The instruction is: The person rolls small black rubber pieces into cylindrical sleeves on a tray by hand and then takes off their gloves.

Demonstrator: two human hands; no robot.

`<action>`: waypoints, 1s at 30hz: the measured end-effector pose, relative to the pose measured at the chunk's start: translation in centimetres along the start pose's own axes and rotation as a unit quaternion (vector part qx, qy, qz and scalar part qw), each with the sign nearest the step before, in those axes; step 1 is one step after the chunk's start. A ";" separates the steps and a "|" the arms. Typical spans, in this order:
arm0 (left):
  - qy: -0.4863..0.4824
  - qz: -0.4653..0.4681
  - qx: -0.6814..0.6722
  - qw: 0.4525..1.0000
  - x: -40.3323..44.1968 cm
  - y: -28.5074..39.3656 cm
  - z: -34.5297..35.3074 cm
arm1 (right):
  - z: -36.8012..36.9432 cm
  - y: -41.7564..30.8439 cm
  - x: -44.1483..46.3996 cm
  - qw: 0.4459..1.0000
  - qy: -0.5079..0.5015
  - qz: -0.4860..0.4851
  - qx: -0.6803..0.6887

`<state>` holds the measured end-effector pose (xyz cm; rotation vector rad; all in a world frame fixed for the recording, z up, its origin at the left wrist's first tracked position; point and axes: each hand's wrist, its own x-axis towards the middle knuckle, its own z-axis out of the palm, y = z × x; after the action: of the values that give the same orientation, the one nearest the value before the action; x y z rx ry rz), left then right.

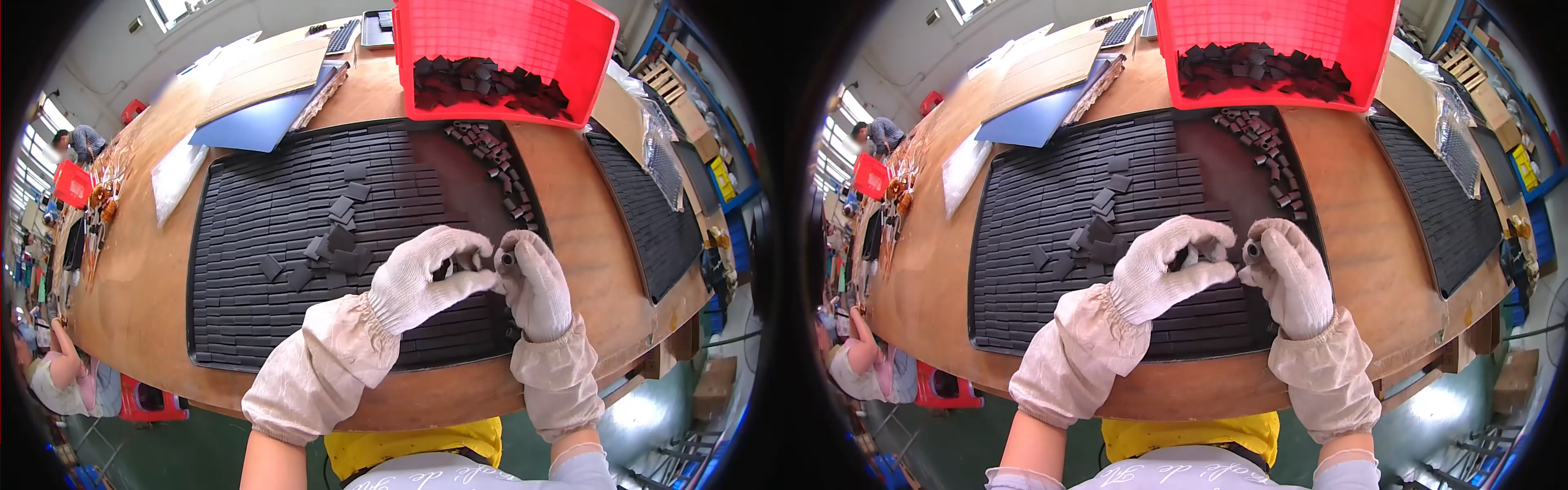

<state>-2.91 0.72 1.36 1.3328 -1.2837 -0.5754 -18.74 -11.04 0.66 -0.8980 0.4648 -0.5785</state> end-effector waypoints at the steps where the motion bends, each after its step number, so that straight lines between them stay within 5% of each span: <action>1: 0.002 -0.005 0.020 1.000 0.0 0.0 0.0 | 0.1 -0.1 0.0 1.000 0.002 0.000 0.000; 9: 0.040 0.040 0.129 0.990 0.1 -0.2 0.1 | 0.7 -0.3 -0.6 0.986 0.018 -0.099 -0.133; 12: 0.043 0.050 0.178 0.982 -0.1 -0.4 0.0 | 0.8 -0.7 -0.9 0.966 0.026 -0.083 -0.245; 19: 0.061 0.063 0.274 0.958 -0.1 -0.6 0.4 | 1.0 -0.7 -0.8 0.946 0.000 -0.108 -0.307; 22: 0.034 0.069 0.325 0.943 0.0 -0.3 0.2 | 1.1 -0.7 -0.8 0.955 0.011 -0.044 -0.294; 30: 0.027 0.167 0.396 0.903 0.0 -0.8 0.4 | 0.3 0.1 -0.4 0.894 0.003 -0.146 -0.424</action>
<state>-2.97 0.43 0.57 1.6942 -1.7400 0.2721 -18.85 -10.54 0.75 -1.8281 0.6043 -0.6567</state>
